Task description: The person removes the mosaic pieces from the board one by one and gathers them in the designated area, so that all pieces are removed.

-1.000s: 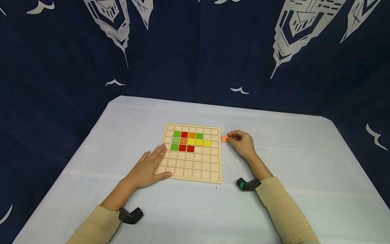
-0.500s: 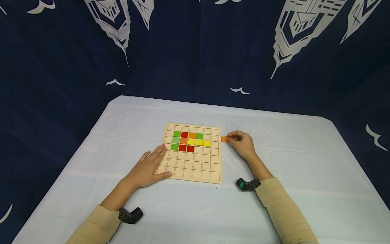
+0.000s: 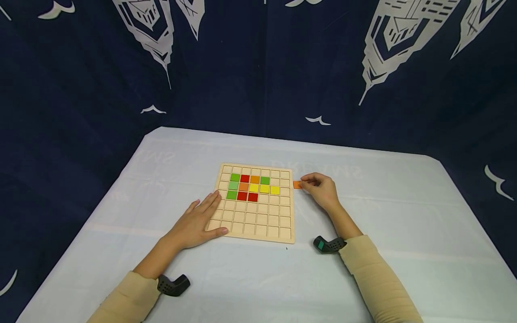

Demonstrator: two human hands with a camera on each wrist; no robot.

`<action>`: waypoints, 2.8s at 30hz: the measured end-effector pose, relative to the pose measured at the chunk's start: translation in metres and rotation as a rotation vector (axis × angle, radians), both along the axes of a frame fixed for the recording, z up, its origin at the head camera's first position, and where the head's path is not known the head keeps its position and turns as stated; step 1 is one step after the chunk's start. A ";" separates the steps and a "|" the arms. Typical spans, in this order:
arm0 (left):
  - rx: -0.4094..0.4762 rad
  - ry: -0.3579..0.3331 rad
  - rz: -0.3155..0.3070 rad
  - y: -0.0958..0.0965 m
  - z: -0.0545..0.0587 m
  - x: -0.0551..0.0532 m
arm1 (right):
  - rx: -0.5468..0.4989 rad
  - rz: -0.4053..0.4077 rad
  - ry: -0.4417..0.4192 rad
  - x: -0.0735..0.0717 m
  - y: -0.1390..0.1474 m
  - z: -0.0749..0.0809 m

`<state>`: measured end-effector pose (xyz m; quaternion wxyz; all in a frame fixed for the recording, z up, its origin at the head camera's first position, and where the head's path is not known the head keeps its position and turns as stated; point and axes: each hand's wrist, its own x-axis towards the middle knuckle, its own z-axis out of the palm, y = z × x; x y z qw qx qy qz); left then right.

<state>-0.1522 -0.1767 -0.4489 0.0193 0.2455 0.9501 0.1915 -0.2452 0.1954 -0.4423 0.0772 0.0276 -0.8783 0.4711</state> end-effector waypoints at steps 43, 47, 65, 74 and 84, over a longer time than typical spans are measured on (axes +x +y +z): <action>-0.004 0.013 -0.006 -0.003 -0.003 -0.001 | -0.059 0.191 0.018 -0.013 -0.070 0.014; 0.004 0.009 -0.007 -0.003 -0.002 -0.001 | -0.028 0.192 0.016 -0.014 -0.074 0.010; 0.005 0.015 -0.010 -0.002 -0.001 0.000 | 0.081 0.230 -0.025 -0.014 -0.080 0.005; 0.002 0.022 -0.008 -0.002 -0.003 -0.001 | 0.078 0.231 -0.048 -0.015 -0.080 0.005; 0.003 0.022 -0.008 -0.002 -0.004 -0.002 | 0.023 0.211 -0.008 -0.015 -0.081 0.004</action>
